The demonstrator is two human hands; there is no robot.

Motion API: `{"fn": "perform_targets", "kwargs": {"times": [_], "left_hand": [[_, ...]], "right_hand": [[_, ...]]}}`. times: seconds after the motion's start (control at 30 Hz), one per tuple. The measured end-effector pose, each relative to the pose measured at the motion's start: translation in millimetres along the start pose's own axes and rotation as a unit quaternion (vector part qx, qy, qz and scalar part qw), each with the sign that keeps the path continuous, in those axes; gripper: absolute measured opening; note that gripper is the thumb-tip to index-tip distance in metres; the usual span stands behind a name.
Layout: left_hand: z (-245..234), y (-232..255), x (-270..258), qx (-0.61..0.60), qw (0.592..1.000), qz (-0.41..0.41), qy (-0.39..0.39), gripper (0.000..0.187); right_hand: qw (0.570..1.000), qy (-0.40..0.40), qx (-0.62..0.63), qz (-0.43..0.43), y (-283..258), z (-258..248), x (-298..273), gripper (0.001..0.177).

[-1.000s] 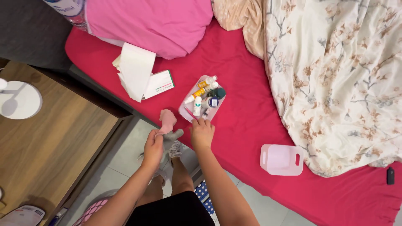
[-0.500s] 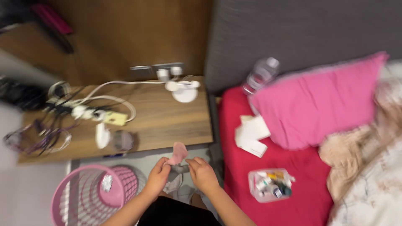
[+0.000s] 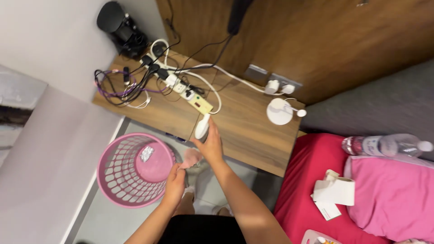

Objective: Cleaning a nightstand with spray and a cloth, then organizing miscellaneous items like medications, cables, and tools.

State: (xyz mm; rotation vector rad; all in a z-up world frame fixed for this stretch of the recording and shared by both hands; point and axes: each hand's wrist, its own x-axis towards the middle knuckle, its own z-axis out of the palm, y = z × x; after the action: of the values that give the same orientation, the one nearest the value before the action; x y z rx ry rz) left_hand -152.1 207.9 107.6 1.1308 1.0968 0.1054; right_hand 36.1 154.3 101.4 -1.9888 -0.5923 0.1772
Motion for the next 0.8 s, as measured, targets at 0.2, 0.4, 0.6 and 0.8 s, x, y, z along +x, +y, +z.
{"fn": "perform_targets", "kwargs": {"times": [0.2,0.4,0.6,0.8], "left_hand": [[-66.5,29.1,17.9,-0.006,0.997,-0.012,-0.082,0.023],[-74.0,44.4,54.6,-0.001,0.993,-0.016,-0.118,0.025],[-29.6,33.2,92.9,0.003,0.991,-0.034,-0.13,0.022],[27.5,26.0,96.6,0.049,0.985,-0.047,-0.159,0.025]], "right_hand": [[0.973,0.076,0.157,0.154,39.6,54.3,17.7,0.072],[0.926,0.271,0.185,0.187,72.2,-8.3,8.9,0.032],[0.919,0.269,0.167,0.234,85.6,-67.4,7.0,0.026],[0.896,0.128,-0.149,0.399,105.2,-80.9,-12.6,0.028]]}}
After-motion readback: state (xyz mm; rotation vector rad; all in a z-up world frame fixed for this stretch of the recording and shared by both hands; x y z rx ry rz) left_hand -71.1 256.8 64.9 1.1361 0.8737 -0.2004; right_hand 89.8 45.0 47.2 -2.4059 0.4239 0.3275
